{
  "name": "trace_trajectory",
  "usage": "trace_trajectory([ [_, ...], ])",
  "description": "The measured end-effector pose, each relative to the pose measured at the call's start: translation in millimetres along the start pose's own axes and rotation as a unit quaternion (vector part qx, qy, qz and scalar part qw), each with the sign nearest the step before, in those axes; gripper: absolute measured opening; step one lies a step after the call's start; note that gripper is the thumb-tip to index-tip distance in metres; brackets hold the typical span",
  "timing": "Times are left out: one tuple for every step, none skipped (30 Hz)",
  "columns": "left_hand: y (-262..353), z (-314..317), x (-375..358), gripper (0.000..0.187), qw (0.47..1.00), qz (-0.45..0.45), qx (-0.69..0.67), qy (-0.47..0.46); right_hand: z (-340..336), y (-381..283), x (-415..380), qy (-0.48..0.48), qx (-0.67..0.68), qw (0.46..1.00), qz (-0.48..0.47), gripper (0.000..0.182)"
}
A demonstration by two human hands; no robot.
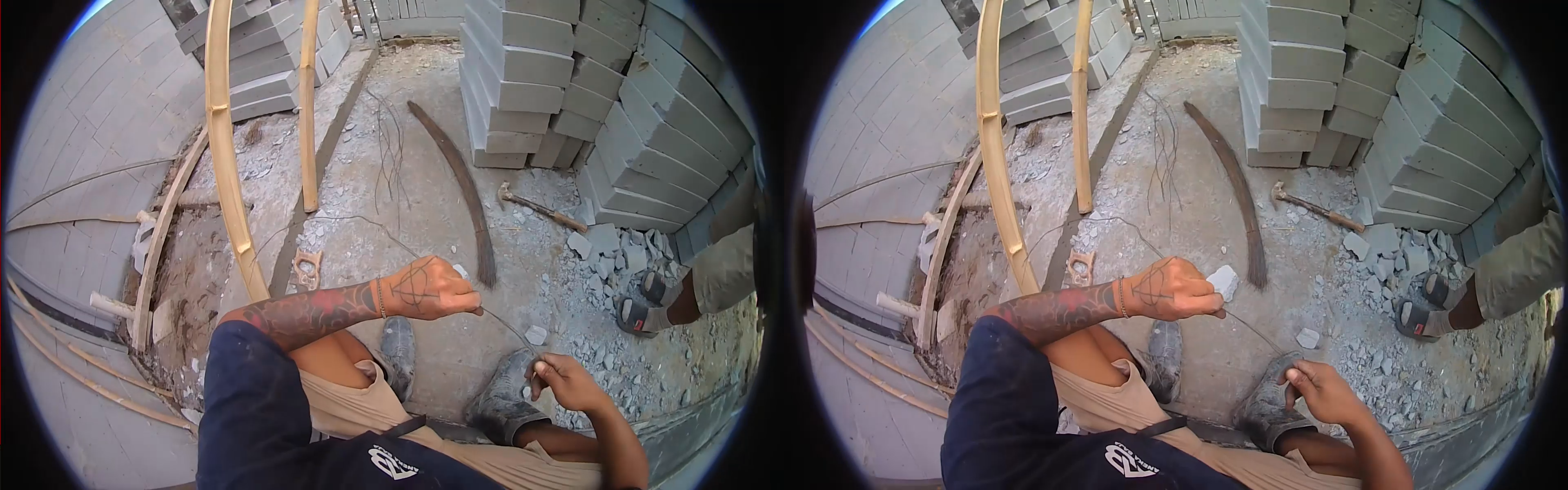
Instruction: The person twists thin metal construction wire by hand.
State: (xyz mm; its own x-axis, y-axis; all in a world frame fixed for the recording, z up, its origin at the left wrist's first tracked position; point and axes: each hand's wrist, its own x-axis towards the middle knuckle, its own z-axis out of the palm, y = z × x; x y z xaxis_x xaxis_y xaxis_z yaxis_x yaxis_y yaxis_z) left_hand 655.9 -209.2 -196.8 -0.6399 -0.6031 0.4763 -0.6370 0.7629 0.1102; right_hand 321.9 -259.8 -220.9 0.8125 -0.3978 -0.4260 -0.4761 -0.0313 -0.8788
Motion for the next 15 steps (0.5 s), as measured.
trace_trajectory([
  [4, 6, -2, 0.024, 1.0, -0.025, -0.006, -0.005, -1, -13, -2, 0.056, -0.121, 0.991, -0.019, 0.021],
  [6, 14, 1, 0.024, 0.999, -0.032, -0.023, 0.0, 1, -22, -2, 0.034, -0.118, 0.992, -0.018, 0.021],
  [8, 21, 4, 0.024, 0.999, -0.033, -0.039, 0.006, 4, -31, -2, 0.137, -0.187, 0.972, -0.03, 0.018],
  [12, 26, 7, 0.024, 0.998, -0.045, -0.041, 0.004, 5, -38, -6, 0.242, -0.254, 0.936, -0.042, 0.015],
  [13, 29, 11, 0.025, 0.997, -0.063, -0.047, -0.008, 5, -43, -10, 0.235, -0.255, 0.937, -0.044, 0.015],
  [12, 30, 14, 0.026, 0.996, -0.078, -0.049, -0.021, 5, -46, -14, 0.272, -0.279, 0.919, -0.061, 0.014],
  [8, 30, 12, 0.029, 0.994, -0.078, -0.067, -0.019, 5, -49, -18, 0.31, -0.301, 0.899, -0.077, 0.015],
  [5, 28, 6, 0.029, 0.994, -0.083, -0.067, -0.019, 0, -49, -25, 0.305, -0.301, 0.9, -0.078, 0.015],
  [-1, 24, -1, 0.03, 0.99, -0.103, -0.094, -0.022, -12, -46, -33, 0.31, -0.32, 0.894, -0.041, 0.016],
  [-7, 21, -9, 0.031, 0.985, -0.121, -0.124, -0.026, -22, -39, -40, 0.315, -0.339, 0.887, 0.001, 0.017],
  [-14, 19, -16, 0.033, 0.984, -0.129, -0.122, -0.021, -29, -22, -45, 0.334, -0.378, 0.863, -0.016, 0.017],
  [-19, 16, -22, 0.033, 0.984, -0.126, -0.124, -0.021, -32, -8, -49, 0.336, -0.378, 0.863, -0.014, 0.017],
  [-23, 12, -27, 0.026, 0.985, -0.13, -0.11, -0.021, -30, -1, -50, 0.332, -0.38, 0.861, -0.064, 0.016],
  [-24, 9, -31, 0.019, 0.986, -0.134, -0.098, -0.021, -27, 2, -51, 0.327, -0.381, 0.857, -0.113, 0.015],
  [-24, 9, -33, 0.015, 0.986, -0.135, -0.088, -0.034, -20, 4, -54, 0.362, -0.394, 0.838, -0.106, 0.013],
])
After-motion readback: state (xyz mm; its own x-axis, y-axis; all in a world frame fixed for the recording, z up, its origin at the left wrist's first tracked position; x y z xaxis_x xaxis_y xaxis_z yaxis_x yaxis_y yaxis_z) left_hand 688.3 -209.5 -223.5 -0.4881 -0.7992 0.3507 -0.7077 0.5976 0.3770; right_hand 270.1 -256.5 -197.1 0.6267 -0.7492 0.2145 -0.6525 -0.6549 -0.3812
